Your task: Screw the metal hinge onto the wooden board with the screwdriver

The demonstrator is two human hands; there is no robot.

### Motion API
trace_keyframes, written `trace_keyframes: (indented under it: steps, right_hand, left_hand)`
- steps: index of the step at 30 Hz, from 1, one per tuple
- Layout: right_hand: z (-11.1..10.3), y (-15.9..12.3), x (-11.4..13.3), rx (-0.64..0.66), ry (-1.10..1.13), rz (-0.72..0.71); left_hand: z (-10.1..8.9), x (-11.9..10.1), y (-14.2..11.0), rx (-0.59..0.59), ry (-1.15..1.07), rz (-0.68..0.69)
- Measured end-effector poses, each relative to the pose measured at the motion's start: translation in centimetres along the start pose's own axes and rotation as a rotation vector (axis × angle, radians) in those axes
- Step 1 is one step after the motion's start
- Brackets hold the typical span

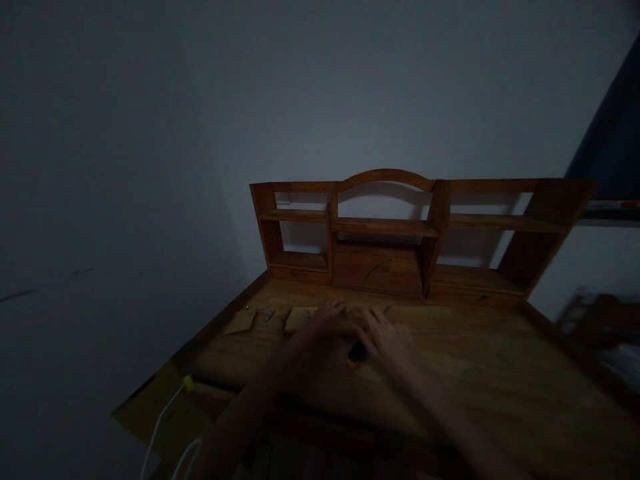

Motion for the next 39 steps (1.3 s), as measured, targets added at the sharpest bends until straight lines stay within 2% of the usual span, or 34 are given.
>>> trace_keyframes:
  steps: [2,4,6,11,16,19,21,23,28,31,34,39]
  right_hand:
    - [5.2,-0.2,-3.0,0.109,-0.082,0.257]
    - [8.3,-1.4,-4.7,0.171,-0.119,0.404]
    - [9.0,-2.7,-5.7,0.17,-0.114,0.495]
    - [8.2,-4.9,-6.7,0.164,0.049,0.621]
    - [8.6,-7.1,-6.4,0.124,0.099,0.598]
    - [9.0,-7.6,-4.8,0.102,0.167,0.412]
    - [9.5,-7.6,-3.3,0.155,0.215,0.259]
    - [10.0,-7.4,-2.3,0.237,0.212,0.186]
    - [11.0,-5.4,-1.2,0.378,0.101,0.12]
    - [11.5,-4.1,-1.0,0.401,0.066,0.081]
    - [12.2,-3.3,-0.9,0.422,0.044,0.026]
    - [12.2,-3.0,0.2,0.429,-0.006,-0.052]
  left_hand:
    - [-0.7,-0.7,-0.6,-0.019,0.006,-0.036]
    - [-1.7,-1.9,-1.2,-0.05,0.002,-0.059]
    - [-2.5,-3.3,-1.9,-0.063,0.009,-0.078]
    - [-3.0,-5.5,-3.2,-0.052,0.055,-0.154]
    - [-3.6,-5.9,-4.0,-0.025,0.099,-0.173]
    - [-5.6,-5.8,-5.4,-0.049,0.147,-0.149]
    - [-7.3,-5.6,-7.0,-0.078,0.186,-0.125]
    - [-9.0,-4.7,-9.3,-0.113,0.226,-0.149]
    - [-12.8,-0.6,-16.6,-0.154,0.307,-0.278]
    - [-15.2,2.4,-21.8,-0.181,0.315,-0.426]
    - [-17.9,5.0,-26.6,-0.272,0.336,-0.56]
    - [-21.1,9.6,-32.0,-0.351,0.372,-0.718]
Point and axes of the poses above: each hand's wrist, its own y-axis towards the middle knuckle, its own z-axis out of the palm, x = y × z, the point moved 9 cm from there along y, towards the middle knuckle, and after that the axes turned 2 degrees about -y, right-handed, at the moved point
